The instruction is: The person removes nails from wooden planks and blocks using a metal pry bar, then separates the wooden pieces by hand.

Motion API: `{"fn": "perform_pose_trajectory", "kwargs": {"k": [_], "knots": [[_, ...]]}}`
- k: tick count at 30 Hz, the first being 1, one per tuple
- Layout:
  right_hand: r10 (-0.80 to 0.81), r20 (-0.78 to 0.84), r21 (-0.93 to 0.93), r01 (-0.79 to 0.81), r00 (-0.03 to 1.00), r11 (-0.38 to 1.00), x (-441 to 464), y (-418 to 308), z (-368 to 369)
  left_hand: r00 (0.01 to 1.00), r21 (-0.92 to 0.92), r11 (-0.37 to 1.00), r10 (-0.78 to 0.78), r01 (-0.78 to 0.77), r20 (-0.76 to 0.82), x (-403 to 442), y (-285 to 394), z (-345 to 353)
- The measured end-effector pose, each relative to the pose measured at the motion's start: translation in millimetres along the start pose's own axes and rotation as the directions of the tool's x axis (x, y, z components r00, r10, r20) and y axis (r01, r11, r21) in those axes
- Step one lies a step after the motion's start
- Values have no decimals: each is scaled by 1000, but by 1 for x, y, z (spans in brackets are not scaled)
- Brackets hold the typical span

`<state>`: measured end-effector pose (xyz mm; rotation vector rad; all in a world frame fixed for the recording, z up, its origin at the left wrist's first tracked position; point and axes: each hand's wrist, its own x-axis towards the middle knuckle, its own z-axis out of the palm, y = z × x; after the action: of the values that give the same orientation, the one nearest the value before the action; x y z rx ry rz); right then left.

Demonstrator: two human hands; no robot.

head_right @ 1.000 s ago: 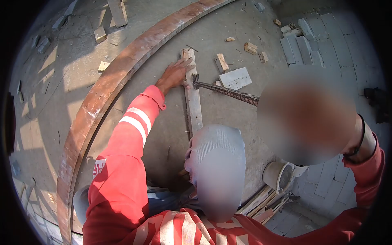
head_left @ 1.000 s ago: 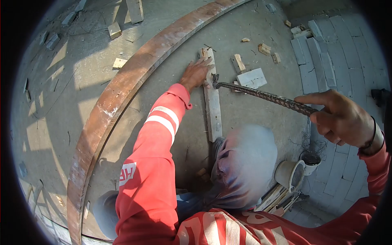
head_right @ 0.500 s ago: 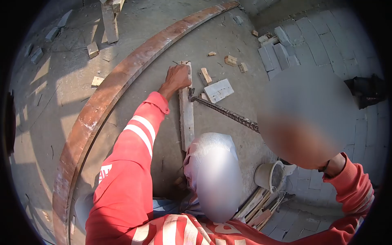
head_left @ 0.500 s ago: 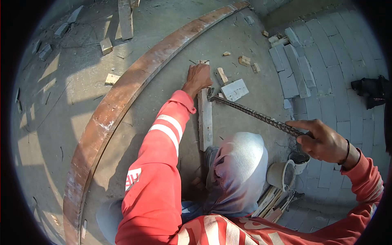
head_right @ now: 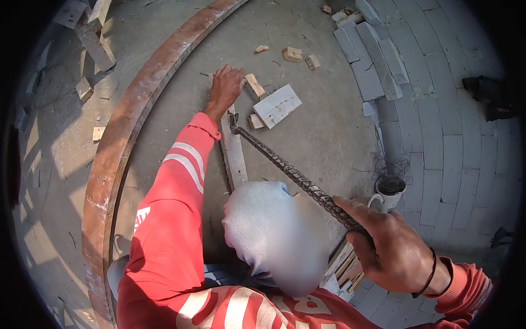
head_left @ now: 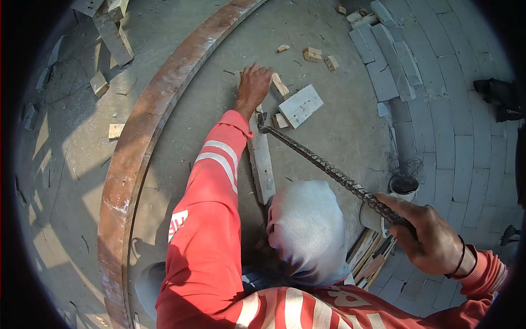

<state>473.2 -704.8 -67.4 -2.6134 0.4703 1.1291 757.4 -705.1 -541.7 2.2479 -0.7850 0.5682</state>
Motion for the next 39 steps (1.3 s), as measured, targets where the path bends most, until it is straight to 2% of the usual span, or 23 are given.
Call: {"fn": "perform_pose_trajectory", "kwargs": {"k": [1, 3, 5, 6, 7, 9, 13, 15, 16, 18, 19, 20, 21, 23, 25, 27, 29, 31, 33, 34, 36, 37, 39], "knots": [[57, 28, 37, -58, 998, 998, 2, 1, 2, 999, -16, 1000, -4, 4, 37, -3, 1, 0], [29, 15, 68, -30, 999, 997, 5, 10, 16, 997, 14, 1000, -24, 23, 71, -1, -3, -3], [15, -72, 65, -10, 997, 998, 1, 19, 41, 995, 14, 999, -45, 44, 90, -13, -10, 3], [-138, -167, 22, 143, 976, 989, 0, 40, 69, 995, 33, 997, -68, 65, 75, -11, -17, 3], [-211, -189, -74, 200, 959, 977, 0, 51, 89, 995, 44, 996, -77, 74, 60, -9, -26, 3], [18, -74, 177, -4, 997, 984, 8, 31, 77, 995, 43, 994, -99, 98, 17, -27, -35, 3], [74, -68, 82, -68, 995, 994, -4, 45, 90, 989, 11, 994, -107, 106, 98, -22, -20, -5], [-180, -215, -29, 178, 960, 984, -3, 70, 107, 995, 14, 996, -89, 89, 50, -16, -20, -4], [-187, -232, -39, 183, 955, 982, -4, 76, 120, 996, 17, 997, -82, 81, 30, -18, -20, -3], [20, -151, 93, -6, 988, 996, 0, 92, 159, 988, 29, 992, -128, 126, 85, -21, -27, -1], [-121, -235, 55, 138, 964, 989, 8, 120, 195, 990, 44, 991, -127, 125, 55, -26, -27, 1], [-140, -240, 20, 149, 961, 989, 10, 139, 221, 991, -1, 993, -122, 122, 63, -30, -29, 3], [-163, -273, 83, 192, 948, 978, 15, 145, 228, 989, -36, 992, -121, 125, 80, -29, -39, 0], [-124, -260, 60, 144, 958, 988, 16, 157, 237, 980, -45, 986, -155, 162, 122, -25, -41, -13], [-93, -226, 114, 121, 970, 986, 13, 157, 231, 973, -92, 982, -144, 163, 178, -31, -26, -18], [-104, -231, 150, 141, 967, 978, 23, 172, 232, 932, -145, 982, -62, 121, 357, -24, -29, -35], [-267, -226, 38, 282, 937, 959, 40, 220, 257, 933, -109, 991, -32, 76, 359, -26, -32, -49], [-335, -230, 74, 359, 914, 930, 57, 265, 290, 924, -94, 994, -19, 59, 383, -50, -20, -61], [-396, -310, 64, 435, 864, 898, 73, 292, 309, 920, -85, 992, 119, -94, 375, -68, -6, -83], [-405, -314, 80, 449, 859, 890, 77, 287, 305, 914, -69, 992, 121, -102, 388, -80, -6, -82], [-227, -274, 303, 309, 934, 902, 80, 275, 295, 887, -281, 960, 142, -15, 439, -104, -5, -77], [-234, -272, 318, 317, 933, 894, 84, 280, 298, 881, -269, 963, 142, -17, 452, -107, -5, -78], [-276, -263, 263, 344, 925, 901, 98, 295, 299, 909, -243, 967, 172, -80, 381, -106, -5, -81]]}}
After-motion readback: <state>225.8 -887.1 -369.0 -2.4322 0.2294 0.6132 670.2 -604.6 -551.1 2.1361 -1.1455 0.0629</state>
